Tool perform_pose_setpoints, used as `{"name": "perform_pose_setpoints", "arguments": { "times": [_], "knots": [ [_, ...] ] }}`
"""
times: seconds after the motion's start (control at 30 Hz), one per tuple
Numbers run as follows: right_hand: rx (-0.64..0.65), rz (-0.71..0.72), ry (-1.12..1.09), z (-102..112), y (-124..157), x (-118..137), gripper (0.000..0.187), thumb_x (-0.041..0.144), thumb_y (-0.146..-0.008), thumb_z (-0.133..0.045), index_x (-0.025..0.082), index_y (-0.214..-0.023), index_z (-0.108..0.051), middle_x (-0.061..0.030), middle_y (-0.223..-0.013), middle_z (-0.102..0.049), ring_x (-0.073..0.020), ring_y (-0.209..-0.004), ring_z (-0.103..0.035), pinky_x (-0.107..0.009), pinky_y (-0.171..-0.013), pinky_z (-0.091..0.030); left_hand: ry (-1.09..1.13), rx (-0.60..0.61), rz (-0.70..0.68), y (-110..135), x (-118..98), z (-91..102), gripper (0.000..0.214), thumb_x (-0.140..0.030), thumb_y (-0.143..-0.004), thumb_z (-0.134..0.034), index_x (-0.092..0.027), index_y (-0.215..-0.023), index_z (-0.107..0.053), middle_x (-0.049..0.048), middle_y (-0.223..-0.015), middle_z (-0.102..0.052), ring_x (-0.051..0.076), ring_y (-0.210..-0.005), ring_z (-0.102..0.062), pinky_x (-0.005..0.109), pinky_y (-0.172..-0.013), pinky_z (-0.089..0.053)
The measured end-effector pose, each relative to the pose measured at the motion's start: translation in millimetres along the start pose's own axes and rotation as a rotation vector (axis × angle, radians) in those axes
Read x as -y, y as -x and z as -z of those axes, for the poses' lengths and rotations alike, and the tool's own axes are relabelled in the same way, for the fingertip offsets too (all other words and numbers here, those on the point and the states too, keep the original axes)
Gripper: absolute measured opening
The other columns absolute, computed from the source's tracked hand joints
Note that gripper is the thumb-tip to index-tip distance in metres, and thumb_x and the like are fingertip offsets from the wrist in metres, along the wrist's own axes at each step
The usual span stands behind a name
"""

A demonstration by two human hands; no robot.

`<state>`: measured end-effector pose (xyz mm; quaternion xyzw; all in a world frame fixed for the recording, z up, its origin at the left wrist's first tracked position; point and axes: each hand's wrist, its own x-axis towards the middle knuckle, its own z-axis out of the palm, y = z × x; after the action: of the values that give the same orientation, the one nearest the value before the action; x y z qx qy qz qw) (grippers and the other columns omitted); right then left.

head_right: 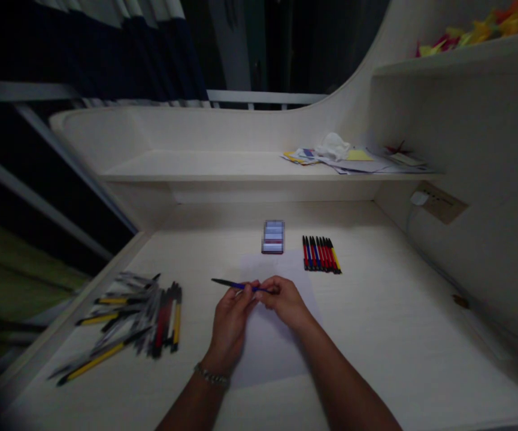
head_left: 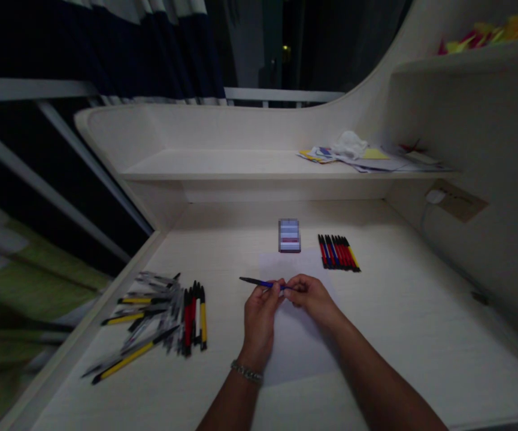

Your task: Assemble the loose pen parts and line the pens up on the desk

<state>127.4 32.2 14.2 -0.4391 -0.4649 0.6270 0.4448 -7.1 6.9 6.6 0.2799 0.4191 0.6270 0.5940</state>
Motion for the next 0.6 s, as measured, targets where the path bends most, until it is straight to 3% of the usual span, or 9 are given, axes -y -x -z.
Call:
{"name": "perform_pose_setpoints", "arguments": {
  "times": [0.07, 0.17, 0.3, 0.37, 0.47, 0.6],
  "knots": [
    [-0.080, 0.019, -0.178, -5.3, -2.7, -0.2, 0.040, 0.040, -0.056, -0.088, 0.017, -0.077, -0.064, 0.0044, -0.056, -0.057, -0.0085, -0.049, -0.047, -0.022, -0.049, -0.035, -0.042, -0.023, 0.009, -0.3, 0.2, 0.4, 0.039, -0.041, -0.074, -0.077, -0.014, -0.102, -0.070, 0.0139, -0.111, -0.072, 0.025, -0.105, -0.067, 0.036, -0.088, -0.053],
    [-0.193, 0.027, -0.450, -6.6, -8.1, 5.0, 0.035, 0.041, -0.063, -0.085, 0.018, -0.080, -0.065, 0.0033, -0.061, -0.059, -0.0091, -0.054, -0.052, -0.021, -0.050, -0.038, -0.170, 0.063, 0.037, -0.1, 3.5, 2.3, 0.041, -0.038, -0.072, -0.079, -0.015, -0.106, -0.072, 0.0133, -0.110, -0.073, 0.025, -0.106, -0.067, 0.036, -0.091, -0.051],
    [-0.312, 0.097, -0.740, 11.4, -18.2, 17.0, 0.034, 0.044, -0.069, -0.082, 0.023, -0.084, -0.061, 0.0006, -0.078, -0.066, -0.0137, -0.070, -0.062, -0.026, -0.061, -0.050, -0.416, 0.193, 0.025, 2.2, 10.9, 4.5, 0.032, -0.028, -0.068, -0.081, -0.015, -0.097, -0.075, 0.0113, -0.100, -0.076, 0.025, -0.095, -0.070, 0.037, -0.090, -0.052],
    [-0.306, 0.121, -0.827, 25.7, -23.5, 20.4, 0.033, 0.046, -0.071, -0.080, 0.025, -0.087, -0.059, 0.0038, -0.071, -0.062, -0.0113, -0.063, -0.059, -0.025, -0.060, -0.051, -0.546, 0.218, -0.011, 3.6, 13.5, 5.0, 0.026, -0.026, -0.069, -0.078, -0.016, -0.094, -0.076, 0.0107, -0.096, -0.076, 0.024, -0.091, -0.070, 0.037, -0.087, -0.053],
    [-0.277, 0.119, -0.894, 45.7, -28.7, 19.3, 0.031, 0.048, -0.077, -0.074, 0.025, -0.086, -0.056, 0.0082, -0.059, -0.050, -0.0055, -0.044, -0.043, -0.016, -0.042, -0.037, -0.664, 0.240, -0.054, 5.2, 14.5, 5.0, 0.021, -0.024, -0.072, -0.074, -0.018, -0.093, -0.076, 0.0095, -0.095, -0.076, 0.023, -0.089, -0.070, 0.036, -0.086, -0.053],
    [-0.254, 0.066, -0.878, 61.1, -30.4, 12.6, 0.033, 0.053, -0.081, -0.063, 0.022, -0.076, -0.052, 0.0100, -0.050, -0.035, -0.0054, -0.036, -0.026, -0.016, -0.032, -0.020, -0.714, 0.262, -0.082, 6.6, 12.8, 4.3, 0.018, -0.025, -0.075, -0.072, -0.019, -0.091, -0.076, 0.0090, -0.094, -0.076, 0.023, -0.088, -0.070, 0.036, -0.085, -0.053]
  ]
}}
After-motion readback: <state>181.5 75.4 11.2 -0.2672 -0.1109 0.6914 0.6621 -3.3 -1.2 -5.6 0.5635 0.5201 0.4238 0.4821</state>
